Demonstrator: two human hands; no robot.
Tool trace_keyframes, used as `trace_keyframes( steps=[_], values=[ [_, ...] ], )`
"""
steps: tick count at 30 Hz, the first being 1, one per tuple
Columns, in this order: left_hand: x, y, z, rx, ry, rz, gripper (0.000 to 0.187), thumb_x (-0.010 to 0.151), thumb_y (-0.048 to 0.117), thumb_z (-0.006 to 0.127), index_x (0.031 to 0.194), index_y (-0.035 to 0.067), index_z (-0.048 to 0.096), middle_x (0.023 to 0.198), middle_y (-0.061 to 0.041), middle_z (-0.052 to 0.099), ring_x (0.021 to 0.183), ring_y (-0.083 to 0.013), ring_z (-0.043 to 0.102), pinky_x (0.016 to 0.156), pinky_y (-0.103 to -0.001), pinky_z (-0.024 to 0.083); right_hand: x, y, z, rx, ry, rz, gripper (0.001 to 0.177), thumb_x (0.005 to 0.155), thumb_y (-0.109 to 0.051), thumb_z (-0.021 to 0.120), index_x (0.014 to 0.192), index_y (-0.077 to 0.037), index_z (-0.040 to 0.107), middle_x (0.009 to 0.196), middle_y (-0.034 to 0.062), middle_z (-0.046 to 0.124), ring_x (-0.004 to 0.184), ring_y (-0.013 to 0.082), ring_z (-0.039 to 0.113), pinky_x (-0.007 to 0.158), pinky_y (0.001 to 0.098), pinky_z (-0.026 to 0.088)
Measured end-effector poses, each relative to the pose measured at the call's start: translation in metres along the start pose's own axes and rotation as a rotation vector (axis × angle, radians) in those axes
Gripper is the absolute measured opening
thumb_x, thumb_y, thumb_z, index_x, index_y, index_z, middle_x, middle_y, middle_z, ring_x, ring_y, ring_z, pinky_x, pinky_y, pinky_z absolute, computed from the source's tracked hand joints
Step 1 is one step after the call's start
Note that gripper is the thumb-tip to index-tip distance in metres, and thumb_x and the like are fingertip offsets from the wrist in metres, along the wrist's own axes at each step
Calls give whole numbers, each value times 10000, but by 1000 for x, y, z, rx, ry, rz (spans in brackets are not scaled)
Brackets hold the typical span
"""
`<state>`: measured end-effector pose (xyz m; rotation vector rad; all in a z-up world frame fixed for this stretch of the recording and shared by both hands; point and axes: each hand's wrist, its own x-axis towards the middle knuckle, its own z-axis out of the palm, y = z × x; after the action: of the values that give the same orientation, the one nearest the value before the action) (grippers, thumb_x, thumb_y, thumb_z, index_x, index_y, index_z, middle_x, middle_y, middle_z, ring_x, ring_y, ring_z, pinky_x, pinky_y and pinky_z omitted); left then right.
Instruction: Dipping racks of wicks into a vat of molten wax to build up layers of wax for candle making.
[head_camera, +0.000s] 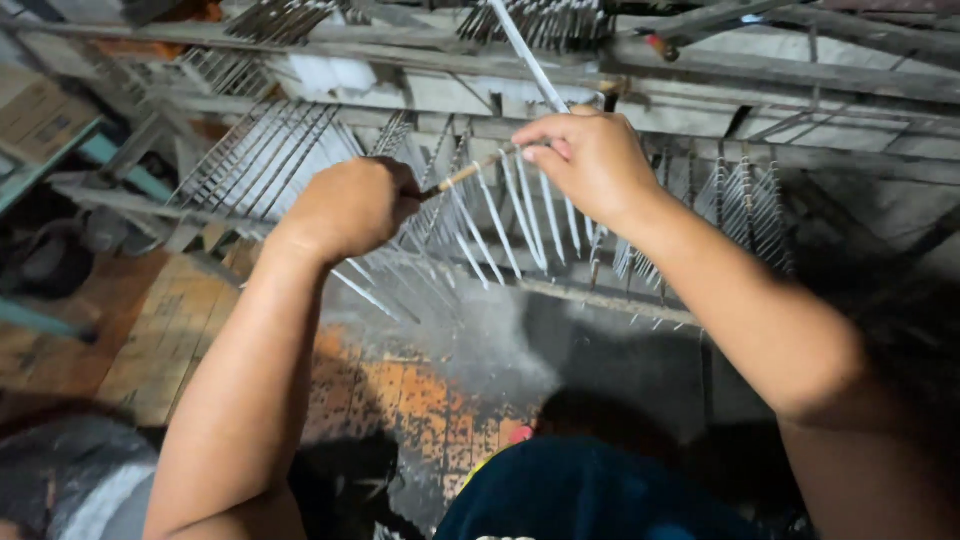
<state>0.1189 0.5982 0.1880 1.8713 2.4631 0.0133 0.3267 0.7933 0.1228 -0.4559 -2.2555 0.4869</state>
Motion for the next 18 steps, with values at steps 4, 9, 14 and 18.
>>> trace_keyframes(
  steps=[4,9,14,18],
  values=[
    [33,8,-1,42,-4,81,248,937,290,612,1080,184,783,977,-163,773,934,-424,745,809,-555,599,3,10,-3,-52,0,33,182,894,-155,811,1043,-258,826,634,51,511,636,303,634,674,412,542],
    [53,30,-24,128,-188,101,264,1033,276,537,1060,73,704,980,-179,726,853,-413,693,686,-541,545,12,-10,-25,-12,-144,324,141,1002,-155,734,1126,-149,800,997,77,737,524,90,449,508,214,479],
    [74,30,-28,144,-227,121,344,1076,279,506,954,13,686,905,-179,702,766,-384,688,648,-504,555,18,-5,-25,-18,-129,376,161,1031,-142,694,1158,-150,792,935,54,705,512,80,426,506,184,467],
    [93,26,-20,96,-149,159,239,985,231,544,1068,72,702,1027,-220,726,908,-465,691,706,-575,549,24,18,-18,-39,-99,295,162,1024,-113,703,1150,-154,795,970,53,746,510,69,434,508,183,485]
  ],
)
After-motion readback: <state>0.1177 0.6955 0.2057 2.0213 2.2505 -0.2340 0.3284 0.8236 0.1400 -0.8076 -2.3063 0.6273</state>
